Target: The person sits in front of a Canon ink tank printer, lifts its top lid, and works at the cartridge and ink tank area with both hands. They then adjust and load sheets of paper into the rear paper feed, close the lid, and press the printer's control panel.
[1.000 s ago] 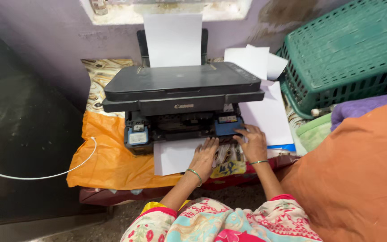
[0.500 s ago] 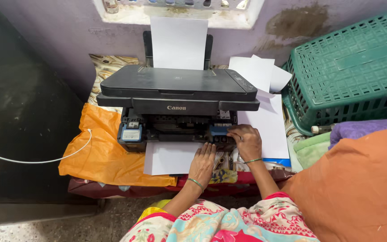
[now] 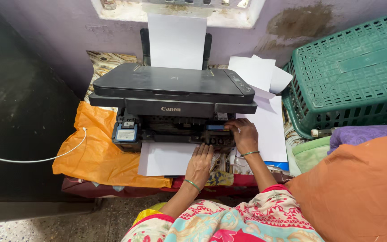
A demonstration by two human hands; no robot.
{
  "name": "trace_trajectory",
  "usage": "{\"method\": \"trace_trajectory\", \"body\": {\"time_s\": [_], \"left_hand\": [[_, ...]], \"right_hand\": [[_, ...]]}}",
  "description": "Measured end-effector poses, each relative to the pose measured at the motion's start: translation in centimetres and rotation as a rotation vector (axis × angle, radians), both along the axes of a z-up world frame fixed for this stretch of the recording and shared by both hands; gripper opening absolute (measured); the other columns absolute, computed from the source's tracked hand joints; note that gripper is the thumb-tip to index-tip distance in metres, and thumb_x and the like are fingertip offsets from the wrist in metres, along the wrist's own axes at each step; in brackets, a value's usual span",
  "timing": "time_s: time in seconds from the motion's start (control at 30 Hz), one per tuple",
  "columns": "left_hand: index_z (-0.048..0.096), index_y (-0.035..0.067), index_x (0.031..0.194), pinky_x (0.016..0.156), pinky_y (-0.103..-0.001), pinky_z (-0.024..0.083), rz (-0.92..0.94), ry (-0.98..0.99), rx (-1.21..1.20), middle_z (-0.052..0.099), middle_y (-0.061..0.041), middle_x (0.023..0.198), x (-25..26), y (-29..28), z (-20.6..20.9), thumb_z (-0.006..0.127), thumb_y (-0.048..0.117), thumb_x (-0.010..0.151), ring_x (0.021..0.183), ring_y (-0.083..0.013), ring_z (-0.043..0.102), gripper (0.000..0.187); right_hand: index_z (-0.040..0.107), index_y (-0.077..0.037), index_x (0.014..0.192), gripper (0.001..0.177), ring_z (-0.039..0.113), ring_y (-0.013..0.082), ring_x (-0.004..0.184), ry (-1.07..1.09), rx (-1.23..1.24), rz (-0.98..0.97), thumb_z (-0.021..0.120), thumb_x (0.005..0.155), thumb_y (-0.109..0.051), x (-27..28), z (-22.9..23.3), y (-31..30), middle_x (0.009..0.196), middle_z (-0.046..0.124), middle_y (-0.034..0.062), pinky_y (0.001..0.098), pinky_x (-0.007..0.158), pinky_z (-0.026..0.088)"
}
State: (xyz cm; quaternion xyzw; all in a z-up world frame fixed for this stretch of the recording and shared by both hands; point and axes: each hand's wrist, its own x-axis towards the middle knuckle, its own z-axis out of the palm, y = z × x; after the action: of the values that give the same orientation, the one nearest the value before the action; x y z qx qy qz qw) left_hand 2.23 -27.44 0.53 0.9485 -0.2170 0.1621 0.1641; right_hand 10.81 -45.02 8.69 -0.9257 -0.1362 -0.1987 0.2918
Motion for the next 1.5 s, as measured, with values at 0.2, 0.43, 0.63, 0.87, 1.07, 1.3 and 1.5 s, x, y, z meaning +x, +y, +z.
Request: {"method": "trace_trajectory", "body": {"time_s": [0.2, 0.43, 0.63, 0.87, 1.07, 1.3, 1.5], "left_hand": [[0.048, -0.008, 0.144, 0.111, -0.043, 0.04, -0.008, 0.167, -0.205, 0.062, -0.026, 0.128, 0.6, 0.3, 1.2, 0.062, -0.006, 0.071, 0.124, -0.0383, 0.056, 0.074], [0.051, 0.003, 0.143, 0.111, -0.048, 0.038, -0.033, 0.198, -0.543, 0.059, -0.023, 0.138, 3.3, 1.6, 2.4, 0.057, -0.011, 0.074, 0.131, -0.0397, 0.051, 0.071], [0.05, 0.02, 0.146, 0.098, -0.048, 0.039, 0.006, 0.323, -0.46, 0.06, -0.019, 0.123, 2.6, 3.1, 3.7, 0.059, -0.01, 0.064, 0.112, -0.0389, 0.053, 0.088], [0.046, 0.026, 0.152, 0.089, -0.048, 0.043, -0.024, 0.356, -0.415, 0.066, -0.016, 0.098, 2.9, 4.1, 3.9, 0.063, 0.007, 0.089, 0.095, -0.0356, 0.06, 0.068], [0.058, 0.02, 0.141, 0.085, -0.048, 0.046, -0.062, 0.256, -0.545, 0.071, -0.016, 0.091, 3.5, 4.2, 3.9, 0.061, 0.009, 0.094, 0.086, -0.0348, 0.066, 0.048], [0.072, 0.016, 0.125, 0.069, -0.045, 0.05, -0.02, 0.368, -0.697, 0.07, -0.018, 0.08, 4.3, 4.5, 4.8, 0.065, 0.015, 0.095, 0.071, -0.0351, 0.065, 0.032], [0.074, 0.019, 0.122, 0.064, -0.044, 0.049, 0.054, 0.442, -0.693, 0.07, -0.014, 0.078, 4.5, 4.0, 4.5, 0.069, 0.02, 0.093, 0.065, -0.0299, 0.064, 0.03]], "right_hand": [[0.08, -0.013, 0.092, 0.014, 0.066, 0.0296, 0.096, 0.091, 0.067, 0.02, 0.07, 0.09, -0.022, 0.2, -0.1, -0.5, 0.095, 0.076, 0.0049, 0.0405, 0.088, 0.05], [0.079, -0.011, 0.103, 0.022, 0.065, 0.0304, 0.108, 0.153, 0.194, -0.04, 0.071, 0.091, -0.027, -1.2, -1.2, -1.4, 0.111, 0.075, 0.0124, 0.0404, 0.096, 0.05], [0.074, -0.008, 0.107, 0.02, 0.062, 0.0285, 0.112, 0.086, 0.232, -0.219, 0.064, 0.1, -0.022, -5.1, -5.2, -2.3, 0.113, 0.071, 0.0104, 0.0414, 0.1, 0.049], [0.075, -0.006, 0.104, 0.018, 0.063, 0.0243, 0.097, 0.162, 0.207, -0.232, 0.071, 0.093, -0.019, -6.1, -5.8, -1.2, 0.1, 0.068, 0.0089, 0.0388, 0.087, 0.051], [0.078, -0.008, 0.094, 0.013, 0.064, 0.0236, 0.092, 0.141, 0.193, -0.243, 0.077, 0.087, -0.018, -5.2, -4.2, -0.1, 0.091, 0.071, 0.0056, 0.037, 0.084, 0.052], [0.077, -0.009, 0.094, 0.011, 0.062, 0.0254, 0.097, 0.183, 0.152, -0.171, 0.076, 0.086, -0.017, -5.0, -3.5, -0.7, 0.096, 0.07, 0.0056, 0.0377, 0.084, 0.051], [0.078, -0.011, 0.091, 0.012, 0.062, 0.0269, 0.099, 0.14, 0.073, -0.191, 0.078, 0.083, -0.02, -4.7, -3.7, -1.1, 0.096, 0.069, 0.0063, 0.0397, 0.089, 0.049]]}}
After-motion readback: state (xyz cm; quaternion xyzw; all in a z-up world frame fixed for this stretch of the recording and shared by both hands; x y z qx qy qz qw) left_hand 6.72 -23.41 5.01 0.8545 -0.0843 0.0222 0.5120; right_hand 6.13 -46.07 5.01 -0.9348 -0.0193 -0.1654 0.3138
